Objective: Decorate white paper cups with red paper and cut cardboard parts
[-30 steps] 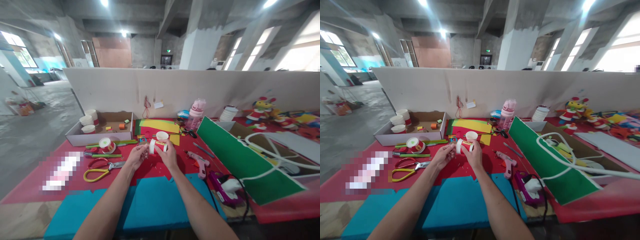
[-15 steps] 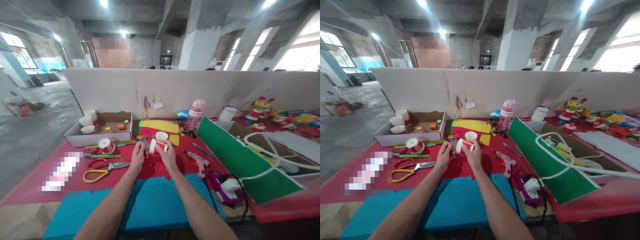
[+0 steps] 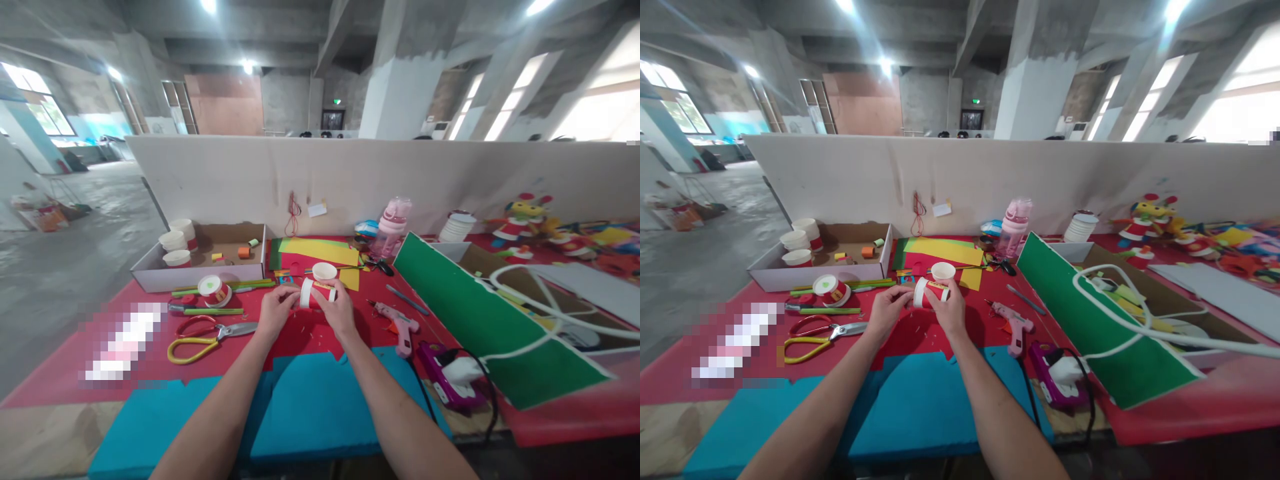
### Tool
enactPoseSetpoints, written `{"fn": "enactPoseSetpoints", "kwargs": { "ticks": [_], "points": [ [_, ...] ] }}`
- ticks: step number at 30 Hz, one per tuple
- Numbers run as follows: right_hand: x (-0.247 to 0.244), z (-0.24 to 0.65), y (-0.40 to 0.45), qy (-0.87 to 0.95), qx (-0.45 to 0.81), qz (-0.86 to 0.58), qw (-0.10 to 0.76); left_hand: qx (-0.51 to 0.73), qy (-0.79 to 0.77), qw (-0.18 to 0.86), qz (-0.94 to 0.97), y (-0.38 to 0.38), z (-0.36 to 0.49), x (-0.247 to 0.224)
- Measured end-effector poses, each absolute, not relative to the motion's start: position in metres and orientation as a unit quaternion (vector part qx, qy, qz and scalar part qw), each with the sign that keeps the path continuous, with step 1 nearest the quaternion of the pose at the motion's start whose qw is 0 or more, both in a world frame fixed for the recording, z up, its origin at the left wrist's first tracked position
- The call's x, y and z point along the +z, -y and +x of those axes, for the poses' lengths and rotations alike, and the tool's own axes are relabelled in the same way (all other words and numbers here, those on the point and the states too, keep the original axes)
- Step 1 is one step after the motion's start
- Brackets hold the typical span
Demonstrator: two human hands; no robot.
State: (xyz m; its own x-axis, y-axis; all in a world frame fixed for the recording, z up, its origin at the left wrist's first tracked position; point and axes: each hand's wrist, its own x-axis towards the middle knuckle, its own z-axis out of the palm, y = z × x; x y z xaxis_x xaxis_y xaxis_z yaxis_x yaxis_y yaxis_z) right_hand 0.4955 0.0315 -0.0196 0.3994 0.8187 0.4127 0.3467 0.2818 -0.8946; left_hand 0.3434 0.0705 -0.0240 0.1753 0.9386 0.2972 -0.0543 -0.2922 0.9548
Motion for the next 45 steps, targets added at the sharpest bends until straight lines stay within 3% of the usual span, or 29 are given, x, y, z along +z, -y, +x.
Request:
{"fn": "enactPoseSetpoints", "kwargs": {
  "ticks": [12,22,29,36,38,41,43,45],
  "points": [
    [-0.018,0.496,-0.031,0.575,0.099,-0.582,0.567,0.506,-0.341,0.249,0.752,-0.068,0.337,-0.022],
    [-0.016,0.504,-0.031,0.564,0.191,-0.617,0.514,0.393,-0.309,0.007,0.866,-0.072,0.326,-0.02],
    [-0.016,0.501,-0.034,0.359,0.512,-0.483,0.613,0.451,-0.398,0.096,0.793,-0.088,0.313,-0.025],
    [-0.015,0.504,-0.035,0.206,0.713,-0.346,0.574,0.44,-0.301,0.451,0.716,-0.074,0.326,-0.017],
    [-0.019,0.5,-0.035,0.201,0.737,-0.324,0.558,0.41,-0.246,0.514,0.712,-0.065,0.331,-0.013],
    [-0.026,0.489,-0.036,0.226,0.733,-0.343,0.542,0.416,-0.24,0.502,0.72,-0.057,0.338,-0.012],
    [-0.03,0.482,-0.036,0.283,0.675,-0.387,0.56,0.441,-0.265,0.458,0.725,-0.055,0.343,-0.013],
    [-0.03,0.481,-0.036,0.364,0.541,-0.441,0.616,0.476,-0.295,0.398,0.727,-0.056,0.344,-0.014]
  ]
}}
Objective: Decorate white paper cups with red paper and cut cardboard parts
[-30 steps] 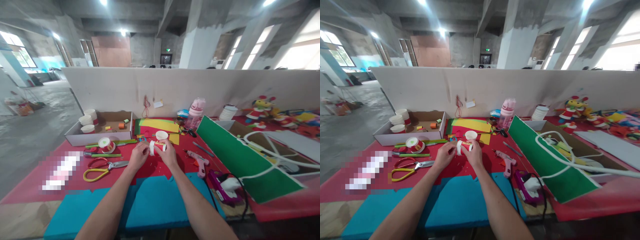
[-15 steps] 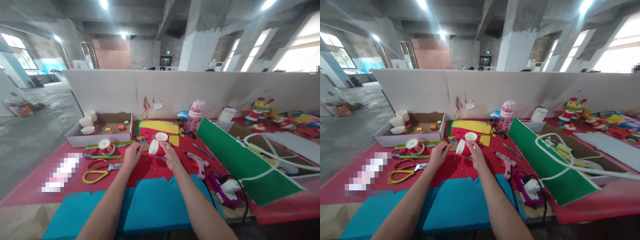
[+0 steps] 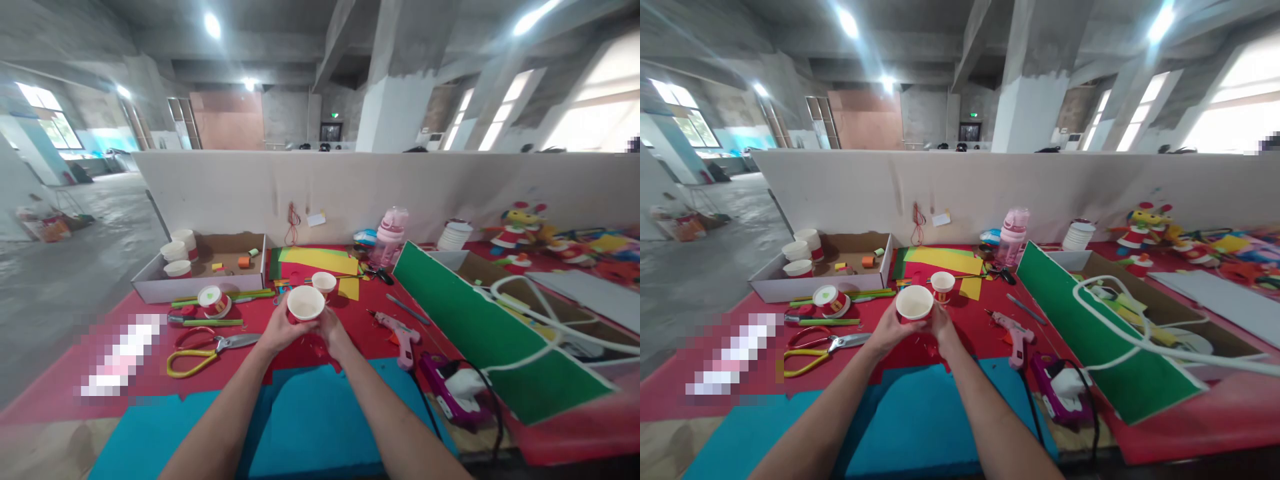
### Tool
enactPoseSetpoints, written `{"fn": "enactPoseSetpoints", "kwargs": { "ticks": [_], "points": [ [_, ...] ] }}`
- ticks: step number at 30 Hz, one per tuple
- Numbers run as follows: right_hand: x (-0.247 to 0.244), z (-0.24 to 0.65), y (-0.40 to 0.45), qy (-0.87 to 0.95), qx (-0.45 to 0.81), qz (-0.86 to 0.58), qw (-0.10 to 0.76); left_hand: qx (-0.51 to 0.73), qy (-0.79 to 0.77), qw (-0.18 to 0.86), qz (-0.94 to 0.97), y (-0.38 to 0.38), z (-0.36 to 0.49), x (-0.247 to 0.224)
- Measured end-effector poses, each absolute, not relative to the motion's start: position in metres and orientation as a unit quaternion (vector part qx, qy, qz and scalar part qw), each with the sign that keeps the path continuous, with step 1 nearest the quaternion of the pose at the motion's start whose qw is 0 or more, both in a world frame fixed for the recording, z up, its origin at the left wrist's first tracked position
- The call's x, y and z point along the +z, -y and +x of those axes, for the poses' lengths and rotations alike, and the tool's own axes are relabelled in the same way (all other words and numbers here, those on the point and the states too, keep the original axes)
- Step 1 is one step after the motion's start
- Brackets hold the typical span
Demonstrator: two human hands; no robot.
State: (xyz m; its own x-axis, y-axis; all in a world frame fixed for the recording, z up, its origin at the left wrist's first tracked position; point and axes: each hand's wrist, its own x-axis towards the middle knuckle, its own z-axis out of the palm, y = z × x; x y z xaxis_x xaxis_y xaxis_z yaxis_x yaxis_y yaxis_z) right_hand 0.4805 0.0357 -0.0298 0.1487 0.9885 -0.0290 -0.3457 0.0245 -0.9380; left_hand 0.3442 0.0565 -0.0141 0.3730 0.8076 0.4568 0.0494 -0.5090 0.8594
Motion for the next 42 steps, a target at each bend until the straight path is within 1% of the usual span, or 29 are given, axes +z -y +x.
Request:
{"fn": "enactPoseSetpoints", "kwargs": {
  "ticks": [2,3,4,7,9,11,13,16,20,24,30,34,39,40,42],
  "points": [
    [-0.027,0.484,-0.034,0.43,0.379,-0.48,0.664,0.499,-0.325,0.314,0.74,-0.059,0.342,-0.014],
    [-0.025,0.486,-0.033,0.451,0.316,-0.491,0.675,0.494,-0.339,0.266,0.755,-0.061,0.34,-0.014],
    [-0.022,0.488,-0.032,0.464,0.281,-0.496,0.678,0.478,-0.352,0.217,0.775,-0.062,0.339,-0.014],
    [-0.015,0.488,-0.027,0.509,0.268,-0.491,0.654,0.408,-0.399,0.09,0.817,-0.064,0.335,-0.016],
    [-0.013,0.485,-0.025,0.547,0.27,-0.487,0.625,0.372,-0.424,0.031,0.825,-0.064,0.335,-0.017],
    [-0.012,0.482,-0.023,0.575,0.257,-0.489,0.603,0.347,-0.437,-0.007,0.83,-0.063,0.336,-0.019],
    [-0.011,0.481,-0.022,0.594,0.231,-0.496,0.59,0.328,-0.442,-0.012,0.835,-0.062,0.337,-0.019],
    [-0.009,0.483,-0.021,0.622,0.198,-0.497,0.573,0.316,-0.443,0.036,0.838,-0.062,0.337,-0.02],
    [-0.008,0.483,-0.02,0.65,0.203,-0.481,0.553,0.307,-0.45,0.091,0.834,-0.062,0.336,-0.02],
    [-0.009,0.482,-0.021,0.659,0.192,-0.48,0.546,0.289,-0.465,0.095,0.831,-0.06,0.339,-0.019],
    [-0.019,0.479,-0.023,0.626,0.153,-0.508,0.571,0.321,-0.46,0.09,0.823,-0.054,0.347,-0.022],
    [-0.024,0.477,-0.027,0.572,0.2,-0.531,0.593,0.332,-0.468,0.077,0.816,-0.053,0.35,-0.026],
    [-0.021,0.481,-0.03,0.543,0.302,-0.5,0.603,0.317,-0.488,0.073,0.81,-0.054,0.349,-0.026],
    [-0.019,0.482,-0.03,0.548,0.302,-0.495,0.602,0.313,-0.494,0.073,0.808,-0.054,0.348,-0.026],
    [-0.014,0.485,-0.027,0.585,0.258,-0.493,0.59,0.306,-0.502,0.071,0.805,-0.054,0.348,-0.024]
  ]
}}
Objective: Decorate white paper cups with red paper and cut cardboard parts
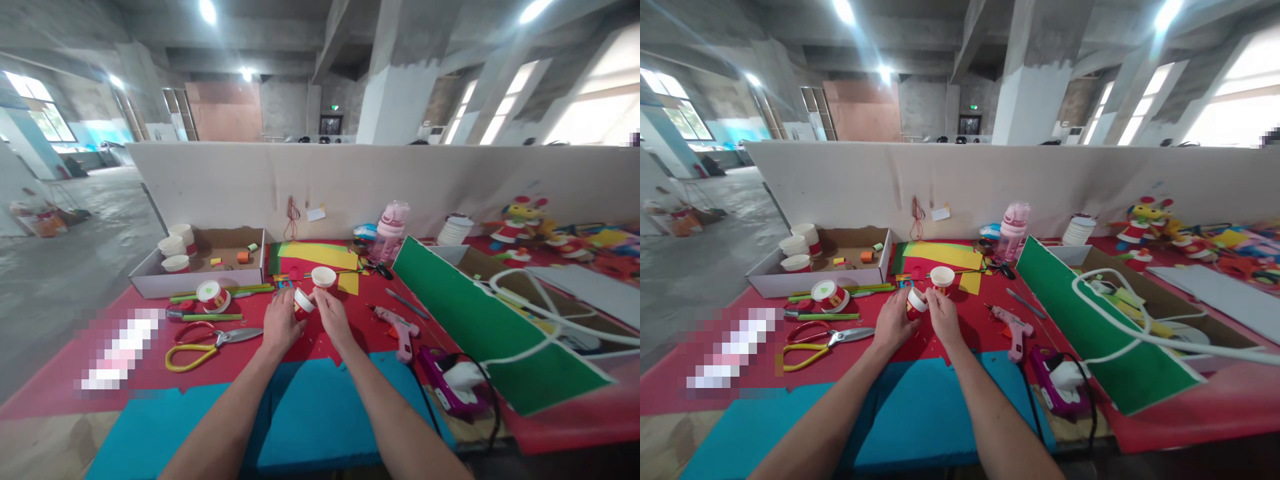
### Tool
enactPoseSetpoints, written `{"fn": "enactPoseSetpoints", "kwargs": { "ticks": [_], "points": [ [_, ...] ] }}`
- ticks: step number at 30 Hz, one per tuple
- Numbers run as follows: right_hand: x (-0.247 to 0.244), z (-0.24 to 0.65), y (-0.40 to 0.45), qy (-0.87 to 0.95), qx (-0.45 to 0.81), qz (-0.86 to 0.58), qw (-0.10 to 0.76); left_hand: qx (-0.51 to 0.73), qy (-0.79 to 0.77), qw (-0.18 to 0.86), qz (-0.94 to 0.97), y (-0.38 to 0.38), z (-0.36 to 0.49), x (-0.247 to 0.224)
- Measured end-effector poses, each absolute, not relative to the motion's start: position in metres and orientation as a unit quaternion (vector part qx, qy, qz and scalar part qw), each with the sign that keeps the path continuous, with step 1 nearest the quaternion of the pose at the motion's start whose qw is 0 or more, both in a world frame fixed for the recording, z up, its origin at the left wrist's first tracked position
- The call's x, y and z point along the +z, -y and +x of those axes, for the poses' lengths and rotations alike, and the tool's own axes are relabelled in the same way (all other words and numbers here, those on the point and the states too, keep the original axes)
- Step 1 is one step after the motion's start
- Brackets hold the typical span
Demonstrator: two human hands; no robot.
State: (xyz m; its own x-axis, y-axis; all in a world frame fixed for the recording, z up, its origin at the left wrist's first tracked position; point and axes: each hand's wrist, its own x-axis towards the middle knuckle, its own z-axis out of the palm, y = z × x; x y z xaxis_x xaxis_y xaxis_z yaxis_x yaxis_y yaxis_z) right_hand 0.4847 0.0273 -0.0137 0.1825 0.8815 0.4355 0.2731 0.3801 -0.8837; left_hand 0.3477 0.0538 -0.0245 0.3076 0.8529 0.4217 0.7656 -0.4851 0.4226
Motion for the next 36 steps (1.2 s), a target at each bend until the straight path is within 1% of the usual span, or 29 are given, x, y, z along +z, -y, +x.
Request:
{"fn": "enactPoseSetpoints", "kwargs": {
  "ticks": [3,6,12,15,17,20,24,26,29,32,36],
  "points": [
    [-0.007,0.487,-0.022,0.658,0.166,-0.484,0.553,0.299,-0.51,0.056,0.805,-0.053,0.347,-0.023],
    [-0.005,0.486,-0.02,0.675,0.137,-0.482,0.542,0.297,-0.514,0.042,0.804,-0.052,0.348,-0.023],
    [-0.013,0.473,-0.018,0.601,0.101,-0.52,0.598,0.321,-0.486,0.09,0.808,-0.047,0.354,-0.024],
    [-0.013,0.469,-0.017,0.53,0.113,-0.54,0.643,0.326,-0.486,0.111,0.803,-0.045,0.359,-0.027],
    [-0.012,0.47,-0.018,0.494,0.137,-0.553,0.657,0.324,-0.493,0.117,0.799,-0.045,0.36,-0.029],
    [-0.01,0.475,-0.02,0.512,0.17,-0.546,0.642,0.319,-0.503,0.097,0.797,-0.048,0.355,-0.028],
    [-0.009,0.482,-0.025,0.555,0.229,-0.485,0.636,0.326,-0.539,0.065,0.774,-0.056,0.345,-0.026],
    [-0.01,0.485,-0.026,0.571,0.28,-0.471,0.611,0.357,-0.52,0.097,0.77,-0.061,0.343,-0.028],
    [-0.011,0.488,-0.027,0.6,0.301,-0.475,0.569,0.424,-0.413,0.199,0.781,-0.066,0.343,-0.03],
    [-0.01,0.493,-0.028,0.612,0.278,-0.466,0.575,0.468,-0.333,0.276,0.771,-0.068,0.34,-0.024],
    [-0.009,0.498,-0.029,0.614,0.317,-0.442,0.572,0.475,-0.301,0.341,0.753,-0.069,0.33,-0.009]
  ]
}}
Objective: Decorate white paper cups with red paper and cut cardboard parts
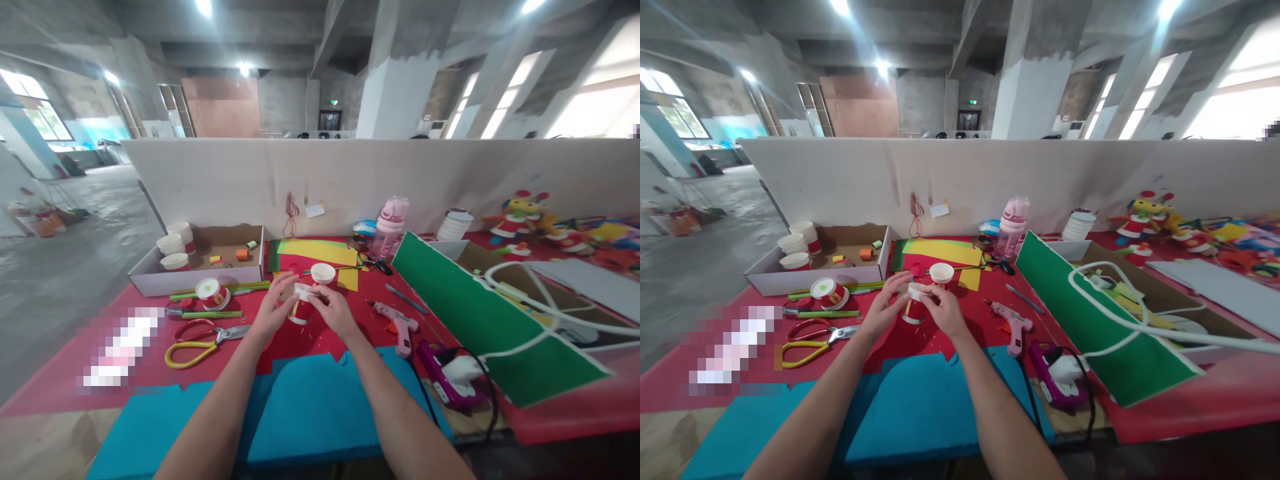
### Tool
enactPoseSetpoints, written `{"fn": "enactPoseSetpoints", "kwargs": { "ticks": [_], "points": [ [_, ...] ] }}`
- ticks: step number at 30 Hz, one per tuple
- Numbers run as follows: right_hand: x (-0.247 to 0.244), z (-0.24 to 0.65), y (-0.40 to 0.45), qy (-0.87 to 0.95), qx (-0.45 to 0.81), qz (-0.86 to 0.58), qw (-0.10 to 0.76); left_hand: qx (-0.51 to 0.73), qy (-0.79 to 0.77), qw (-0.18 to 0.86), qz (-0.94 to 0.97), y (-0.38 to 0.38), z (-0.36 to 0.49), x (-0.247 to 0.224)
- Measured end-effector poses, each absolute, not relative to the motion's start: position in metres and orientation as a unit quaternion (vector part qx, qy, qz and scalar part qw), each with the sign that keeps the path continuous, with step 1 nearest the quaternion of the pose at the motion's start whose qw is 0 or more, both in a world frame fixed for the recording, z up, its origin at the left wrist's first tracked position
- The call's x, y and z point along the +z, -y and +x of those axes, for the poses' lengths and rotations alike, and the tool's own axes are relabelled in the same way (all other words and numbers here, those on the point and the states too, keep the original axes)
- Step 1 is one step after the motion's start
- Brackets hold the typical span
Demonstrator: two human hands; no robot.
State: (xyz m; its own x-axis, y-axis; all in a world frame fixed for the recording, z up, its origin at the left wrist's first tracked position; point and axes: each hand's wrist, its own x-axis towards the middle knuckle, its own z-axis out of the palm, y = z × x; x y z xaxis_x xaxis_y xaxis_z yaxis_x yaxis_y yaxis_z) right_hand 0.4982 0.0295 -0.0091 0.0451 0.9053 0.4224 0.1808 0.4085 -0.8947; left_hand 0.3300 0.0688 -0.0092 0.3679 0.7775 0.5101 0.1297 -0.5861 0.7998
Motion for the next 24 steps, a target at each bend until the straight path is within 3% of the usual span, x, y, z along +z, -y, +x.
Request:
{"fn": "enactPoseSetpoints", "kwargs": {
  "ticks": [5,9,24],
  "points": [
    [-0.0115,0.4982,-0.0299,0.582,0.407,-0.448,0.543,0.44,-0.281,0.476,0.708,-0.0672,0.3236,-0.0031],
    [-0.0091,0.4973,-0.0285,0.598,0.392,-0.445,0.54,0.44,-0.262,0.568,0.645,-0.0647,0.3242,-0.0018],
    [-0.0113,0.4976,-0.0287,0.613,0.399,-0.428,0.531,0.465,-0.254,0.64,0.556,-0.0634,0.3302,-0.0042]
  ]
}}
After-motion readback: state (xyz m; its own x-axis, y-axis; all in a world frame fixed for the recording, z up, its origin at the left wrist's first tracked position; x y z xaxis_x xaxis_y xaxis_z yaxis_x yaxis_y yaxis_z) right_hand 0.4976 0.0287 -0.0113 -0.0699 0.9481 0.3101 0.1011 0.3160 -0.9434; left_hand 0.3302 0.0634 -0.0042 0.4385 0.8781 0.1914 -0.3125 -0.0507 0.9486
